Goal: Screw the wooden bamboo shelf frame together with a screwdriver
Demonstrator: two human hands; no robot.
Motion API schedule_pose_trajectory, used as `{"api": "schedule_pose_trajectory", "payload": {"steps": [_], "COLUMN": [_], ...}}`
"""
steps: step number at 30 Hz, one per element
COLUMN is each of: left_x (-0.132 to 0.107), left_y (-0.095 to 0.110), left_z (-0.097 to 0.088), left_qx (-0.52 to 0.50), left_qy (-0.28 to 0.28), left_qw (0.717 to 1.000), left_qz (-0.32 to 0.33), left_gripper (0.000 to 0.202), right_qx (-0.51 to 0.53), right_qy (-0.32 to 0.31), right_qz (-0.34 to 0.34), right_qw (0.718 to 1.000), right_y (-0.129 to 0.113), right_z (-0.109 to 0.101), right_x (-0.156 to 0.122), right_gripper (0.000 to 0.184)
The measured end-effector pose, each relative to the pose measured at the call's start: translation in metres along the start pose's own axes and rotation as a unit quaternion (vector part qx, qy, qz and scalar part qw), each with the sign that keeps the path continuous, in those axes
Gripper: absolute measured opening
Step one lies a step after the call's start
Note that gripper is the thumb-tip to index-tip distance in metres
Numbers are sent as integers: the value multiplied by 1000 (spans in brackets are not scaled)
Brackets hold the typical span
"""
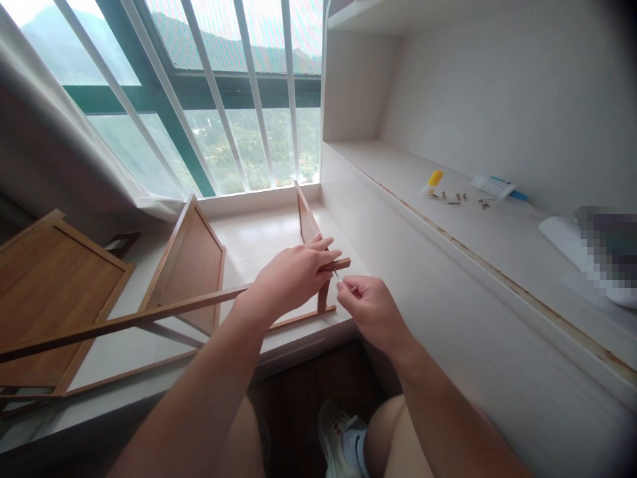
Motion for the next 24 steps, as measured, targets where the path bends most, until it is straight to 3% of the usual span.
{"api": "schedule_pose_trajectory", "payload": {"steps": [5,7,10,12,15,18,20,24], "left_x": [0,1,1,1,1,0,0,0], "left_y": [0,-1,-1,0,2,3,3,3], "left_z": [1,1,1,0,0,-1,-2,-2], "left_qx": [-1,-2,-1,-2,-4,-1,1,-4], "left_qy": [-5,-6,-6,-5,-3,0,1,1], "left_qw": [1000,1000,1000,1000,1000,1000,1000,1000], "left_qz": [-5,-7,-8,-5,2,5,4,5], "left_gripper": [28,29,31,31,32,31,30,30], "right_qx": [-119,-67,130,305,555,692,727,758], "right_qy": [36,36,30,28,7,-19,-22,-21], "right_qz": [-38,-23,32,73,123,146,149,150], "right_qw": [992,997,991,949,823,707,670,635], "right_y": [-12,-7,8,17,20,14,11,10], "right_z": [-1,1,11,24,50,69,73,73], "right_x": [-3,-3,-6,-11,-18,-24,-26,-27], "right_gripper": [34,36,40,42,40,40,41,40]}}
Point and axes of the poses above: each hand's wrist, its own x-axis towards the middle knuckle, its own z-axis out of the palm, y = z × x, the point moved 9 cm from there along x, towards the middle knuckle
